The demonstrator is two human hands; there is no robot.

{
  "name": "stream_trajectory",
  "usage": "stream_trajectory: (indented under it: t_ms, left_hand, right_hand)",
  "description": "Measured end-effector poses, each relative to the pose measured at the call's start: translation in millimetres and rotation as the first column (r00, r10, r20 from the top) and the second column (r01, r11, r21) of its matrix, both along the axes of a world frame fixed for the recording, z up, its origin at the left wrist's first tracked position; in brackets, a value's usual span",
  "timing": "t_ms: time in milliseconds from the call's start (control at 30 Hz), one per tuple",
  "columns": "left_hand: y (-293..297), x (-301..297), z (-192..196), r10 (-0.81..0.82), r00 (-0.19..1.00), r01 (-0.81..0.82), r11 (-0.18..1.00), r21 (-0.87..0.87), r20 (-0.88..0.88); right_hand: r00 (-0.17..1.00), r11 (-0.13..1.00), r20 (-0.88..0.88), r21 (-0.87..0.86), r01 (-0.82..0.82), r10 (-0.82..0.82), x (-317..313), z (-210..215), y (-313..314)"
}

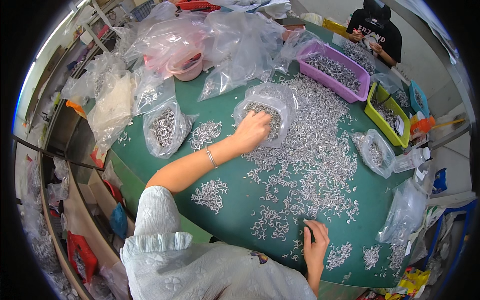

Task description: The person sorts small crescent-shaped metal clips from a large pile on a green table into plastic bags by hand, occasionally moving bags and trays aside.

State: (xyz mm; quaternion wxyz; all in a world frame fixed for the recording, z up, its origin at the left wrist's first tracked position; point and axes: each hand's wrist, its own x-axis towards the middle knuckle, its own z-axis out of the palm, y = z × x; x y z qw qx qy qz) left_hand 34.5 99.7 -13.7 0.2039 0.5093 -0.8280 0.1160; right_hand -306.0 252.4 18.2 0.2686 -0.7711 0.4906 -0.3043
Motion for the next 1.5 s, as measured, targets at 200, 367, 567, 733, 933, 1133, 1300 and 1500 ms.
stream_trajectory:
  t_ms: [200, 367, 567, 733, 933, 1133, 1300, 1500]
  left_hand:
    - [5, -3, 5, 0.055, 0.991, -0.051, 0.998, 0.029, -0.125]
    - [12, -1, 23, 0.068, 0.93, -0.065, 0.998, 0.018, -0.362]
    - [25, -13, 45, 0.27, 0.632, -0.018, 0.942, 0.334, -0.726]
    - [57, -35, 60, 0.341, 0.259, 0.208, 0.894, 0.398, -0.903]
    - [77, -98, 65, 0.336, 0.093, 0.578, 0.748, 0.326, -0.937]
    - [68, -179, 46, 0.519, 0.191, 0.818, 0.385, 0.427, -0.833]
    - [43, -237, 29, 0.761, 0.312, 0.854, 0.037, 0.519, -0.568]
    - [-25, -338, 24, 0.711, 0.432, 0.815, -0.045, 0.577, -0.555]
  right_hand:
    - [1.0, 1.0, 0.005, 0.007, 0.011, -0.011, 0, 1, 4]
    - [1.0, 1.0, 0.0, -0.005, 0.021, -0.021, 1, 3, 8]
    - [0.999, 0.999, -0.004, -0.032, 0.038, -0.038, -5, 8, 10]
    - [0.993, 0.992, -0.01, -0.047, 0.118, -0.119, -26, 9, 14]
    - [0.97, 0.969, -0.009, -0.053, 0.243, -0.244, -61, 10, 17]
    - [0.859, 0.854, 0.047, -0.101, 0.511, -0.509, -119, -3, 34]
    - [0.674, 0.665, 0.175, -0.115, 0.738, -0.718, -164, -30, 64]
    - [0.574, 0.541, 0.236, -0.193, 0.818, -0.784, -176, -48, 75]
